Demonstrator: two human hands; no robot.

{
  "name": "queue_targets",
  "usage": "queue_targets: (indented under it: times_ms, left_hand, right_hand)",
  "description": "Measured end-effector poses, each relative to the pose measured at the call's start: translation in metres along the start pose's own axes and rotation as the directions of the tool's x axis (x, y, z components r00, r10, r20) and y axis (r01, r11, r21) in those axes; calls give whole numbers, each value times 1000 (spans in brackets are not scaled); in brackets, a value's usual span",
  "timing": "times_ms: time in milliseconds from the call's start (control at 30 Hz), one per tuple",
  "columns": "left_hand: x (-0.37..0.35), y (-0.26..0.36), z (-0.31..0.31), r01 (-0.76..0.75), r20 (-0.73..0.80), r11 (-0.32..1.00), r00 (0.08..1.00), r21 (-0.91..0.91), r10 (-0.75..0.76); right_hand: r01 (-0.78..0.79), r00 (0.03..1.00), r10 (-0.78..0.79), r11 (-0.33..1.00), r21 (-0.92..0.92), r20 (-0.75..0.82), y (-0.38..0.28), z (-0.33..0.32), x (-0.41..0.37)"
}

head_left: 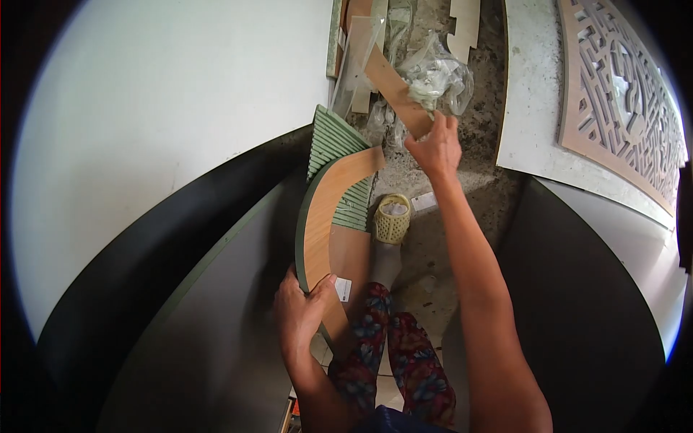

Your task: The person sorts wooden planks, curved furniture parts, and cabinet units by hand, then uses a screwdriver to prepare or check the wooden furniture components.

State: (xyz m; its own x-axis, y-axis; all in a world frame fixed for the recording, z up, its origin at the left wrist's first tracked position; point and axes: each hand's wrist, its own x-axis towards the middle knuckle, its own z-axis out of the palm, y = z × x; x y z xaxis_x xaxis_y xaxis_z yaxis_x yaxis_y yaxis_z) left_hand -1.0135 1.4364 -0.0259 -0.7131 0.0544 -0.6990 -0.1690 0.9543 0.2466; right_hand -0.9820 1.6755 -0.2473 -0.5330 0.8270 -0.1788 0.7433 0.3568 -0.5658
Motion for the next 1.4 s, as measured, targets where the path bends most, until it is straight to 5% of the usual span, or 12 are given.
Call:
queue_targets:
  times_ms: [133, 267, 367, 533, 633, 867, 1000, 1200, 1400]
  left_hand:
    - [-3, -1, 4, 0, 6, 1000, 1000, -18, 0]
    - [-6, -1, 2, -9, 20, 1000, 1000, -15, 9]
    - [-7, -2, 1, 3, 27, 999, 1000, -32, -2]
    - [-10, -2, 4, 40, 50, 986, 998, -165, -32]
    - [-12, -3, 4, 18, 55, 988, 998, -156, -9]
    - [-11, -11, 9, 56, 65, 989, 997, -140, -47]
    - [-13, -15, 10, 102, 83, 985, 992, -137, -91]
    - [-16, -17, 17, 60, 98, 981, 994, -186, -42]
    - [-18, -8, 18, 59, 94, 990, 994, -132, -47]
  right_hand:
    - [166, 985, -165, 986, 19, -58, 13, -81, -7]
    - [20, 999, -34, 930, 368, 34, 21, -158, -18]
    - [35, 999, -43, 932, 361, 15, 21, -188, -38]
    - [27, 998, -53, 806, 591, 27, -2, -189, -90]
    - [-177, 984, 124, 619, 765, 127, -22, -172, -140]
    - [-345, 927, 296, 431, 834, 231, -70, -169, -230]
    - [-25, 996, -33, 783, 621, 82, -68, -197, -224]
    - [159, 919, -313, 851, 501, 239, -74, -186, -241]
    - [67, 883, -300, 841, 537, 361, -113, -166, -234]
